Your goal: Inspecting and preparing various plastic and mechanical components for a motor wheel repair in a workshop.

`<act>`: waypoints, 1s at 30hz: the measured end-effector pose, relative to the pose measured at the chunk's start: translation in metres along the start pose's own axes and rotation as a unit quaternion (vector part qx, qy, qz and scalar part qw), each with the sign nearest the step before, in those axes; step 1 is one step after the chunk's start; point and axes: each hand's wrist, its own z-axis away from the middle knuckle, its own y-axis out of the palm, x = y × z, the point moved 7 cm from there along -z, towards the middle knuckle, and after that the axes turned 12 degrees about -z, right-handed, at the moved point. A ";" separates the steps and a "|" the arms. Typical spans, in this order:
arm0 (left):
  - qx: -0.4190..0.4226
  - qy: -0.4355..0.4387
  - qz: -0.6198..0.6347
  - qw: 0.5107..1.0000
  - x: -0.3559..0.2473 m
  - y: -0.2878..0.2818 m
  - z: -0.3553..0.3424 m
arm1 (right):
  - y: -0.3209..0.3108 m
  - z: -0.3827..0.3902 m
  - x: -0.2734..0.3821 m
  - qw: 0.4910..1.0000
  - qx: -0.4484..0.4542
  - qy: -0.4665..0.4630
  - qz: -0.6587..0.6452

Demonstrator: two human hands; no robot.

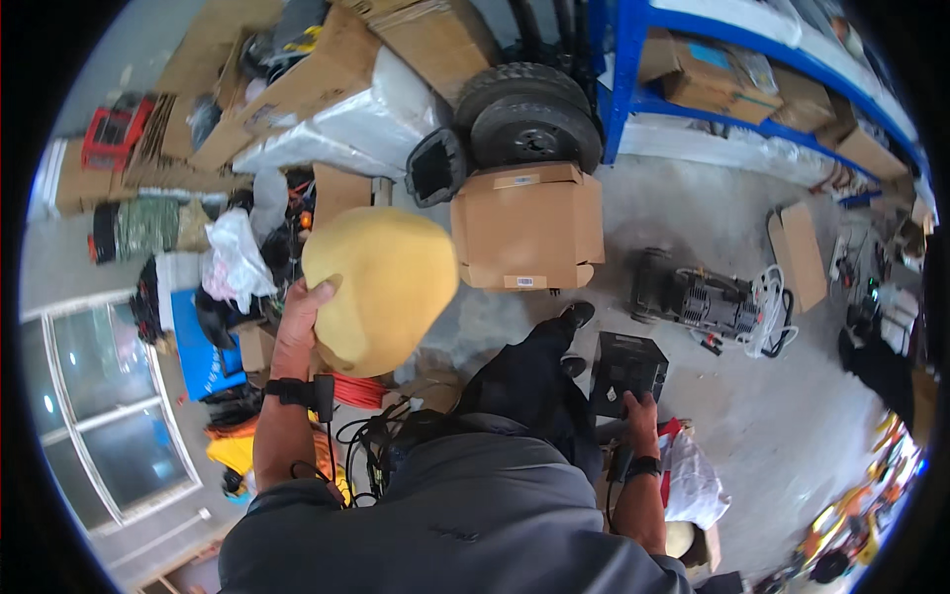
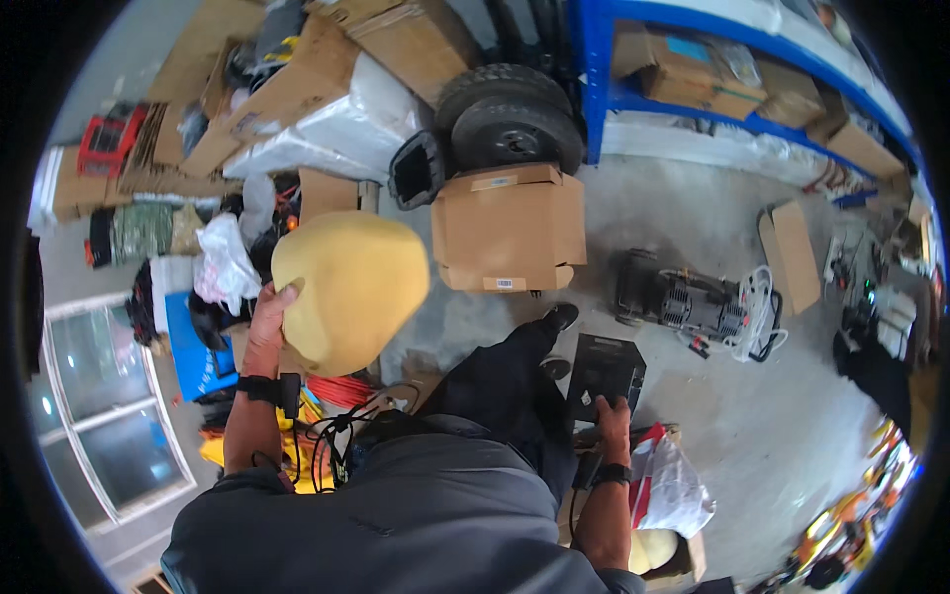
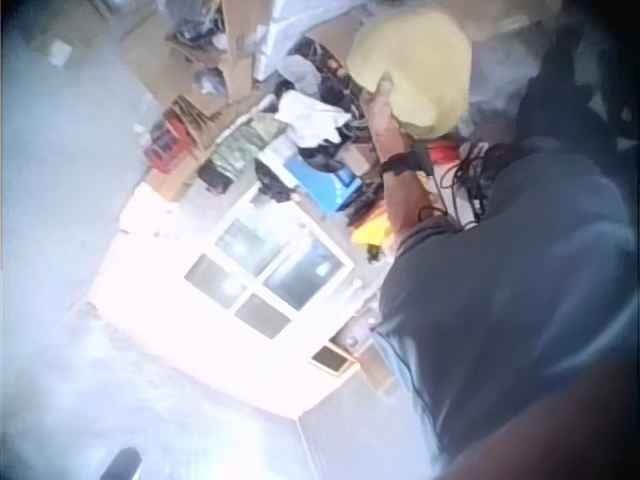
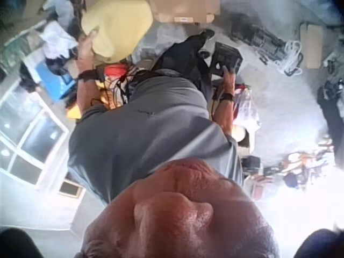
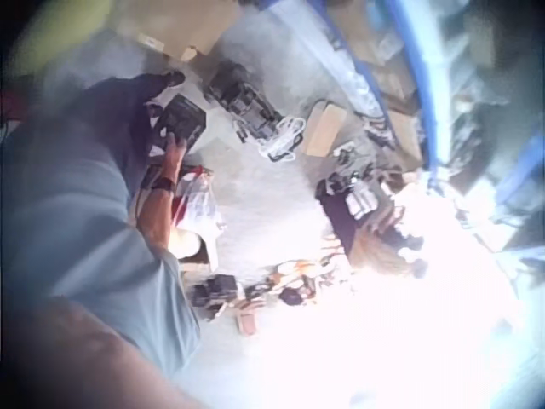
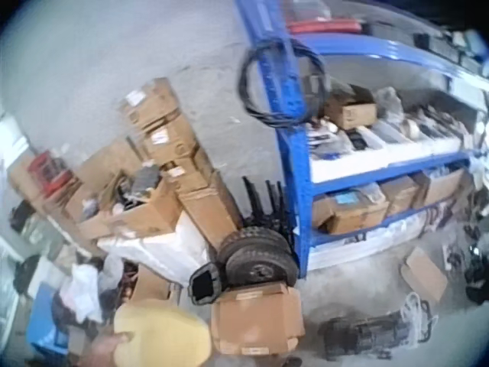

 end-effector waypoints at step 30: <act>-0.263 -0.136 0.139 0.945 0.318 -0.200 0.188 | 0.190 0.028 0.043 0.845 0.191 -0.112 0.487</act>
